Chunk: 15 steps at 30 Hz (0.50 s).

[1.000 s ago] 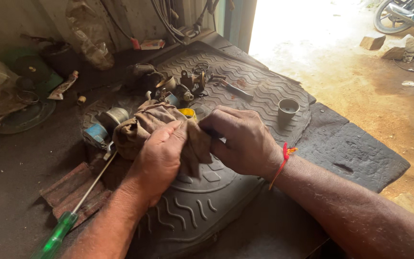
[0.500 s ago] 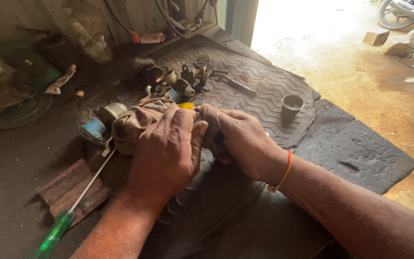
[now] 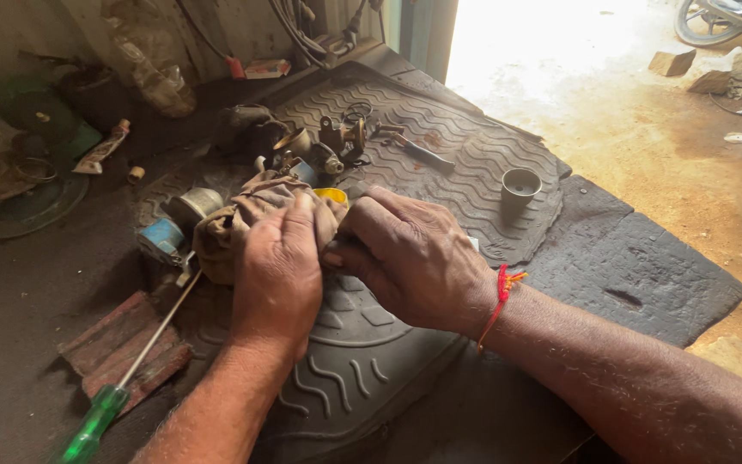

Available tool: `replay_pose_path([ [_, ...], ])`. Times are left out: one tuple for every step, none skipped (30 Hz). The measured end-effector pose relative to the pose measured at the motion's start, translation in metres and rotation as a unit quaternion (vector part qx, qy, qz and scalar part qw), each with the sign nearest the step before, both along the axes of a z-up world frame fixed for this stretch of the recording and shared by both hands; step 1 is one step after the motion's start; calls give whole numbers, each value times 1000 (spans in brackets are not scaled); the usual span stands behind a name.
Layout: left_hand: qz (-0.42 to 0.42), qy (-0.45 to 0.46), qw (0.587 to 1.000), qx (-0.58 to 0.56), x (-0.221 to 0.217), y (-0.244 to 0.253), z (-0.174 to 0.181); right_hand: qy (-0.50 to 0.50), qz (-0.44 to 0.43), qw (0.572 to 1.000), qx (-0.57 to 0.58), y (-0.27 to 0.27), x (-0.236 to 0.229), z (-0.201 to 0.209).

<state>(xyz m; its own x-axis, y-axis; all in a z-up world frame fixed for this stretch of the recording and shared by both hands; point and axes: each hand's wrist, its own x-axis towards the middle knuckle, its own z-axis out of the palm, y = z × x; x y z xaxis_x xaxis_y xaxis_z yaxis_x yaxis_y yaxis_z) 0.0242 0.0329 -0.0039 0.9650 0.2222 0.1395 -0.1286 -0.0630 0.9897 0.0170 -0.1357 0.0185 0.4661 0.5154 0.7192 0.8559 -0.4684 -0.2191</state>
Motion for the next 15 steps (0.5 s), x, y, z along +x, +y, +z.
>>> replay_pose_path([
  [40, 52, 997, -33, 3, 3, 4, 9, 3, 1000, 18, 1, -1, -1],
  [82, 103, 989, -66, 4, 6, 6, 18, 9, 999, 36, 0, -3, -2],
  [99, 69, 991, -58, 4, 16, 10, 28, 14, 998, 54, -1, -3, -4],
  [117, 33, 991, -49, 6, 31, 18, 131, -1, 985, 110, -2, 0, -5],
  [133, -3, 990, -39, 8, 39, 22, 233, -16, 959, 162, -4, 3, -7],
  [133, -17, 989, 70, 7, 39, 22, 332, -30, 919, 212, -7, 6, -10],
  [132, -31, 975, 178, 3, 35, 20, 410, 27, 866, 284, -10, 11, -13],
  [130, -45, 949, 285, -1, 30, 18, 480, 85, 799, 351, -10, 19, -15],
  [134, -143, 923, 330, -6, 26, 17, 543, 141, 718, 411, -11, 25, -16],
  [136, -240, 886, 373, -11, 21, 16, 567, 150, 701, 406, -12, 27, -18],
  [134, -334, 838, 411, -14, 18, 16, 590, 158, 684, 400, -12, 27, -20],
  [87, -300, 881, 356, -16, 16, 17, 614, 165, 665, 393, -11, 27, -21],
  [39, -264, 917, 298, -17, 15, 18, 633, 169, 645, 394, -11, 27, -22],
  [-11, -223, 945, 238, -19, 13, 18, 653, 173, 623, 395, -9, 26, -23],
  [-30, -228, 946, 227, -20, 10, 16, 672, 177, 600, 396, -7, 26, -24],
])
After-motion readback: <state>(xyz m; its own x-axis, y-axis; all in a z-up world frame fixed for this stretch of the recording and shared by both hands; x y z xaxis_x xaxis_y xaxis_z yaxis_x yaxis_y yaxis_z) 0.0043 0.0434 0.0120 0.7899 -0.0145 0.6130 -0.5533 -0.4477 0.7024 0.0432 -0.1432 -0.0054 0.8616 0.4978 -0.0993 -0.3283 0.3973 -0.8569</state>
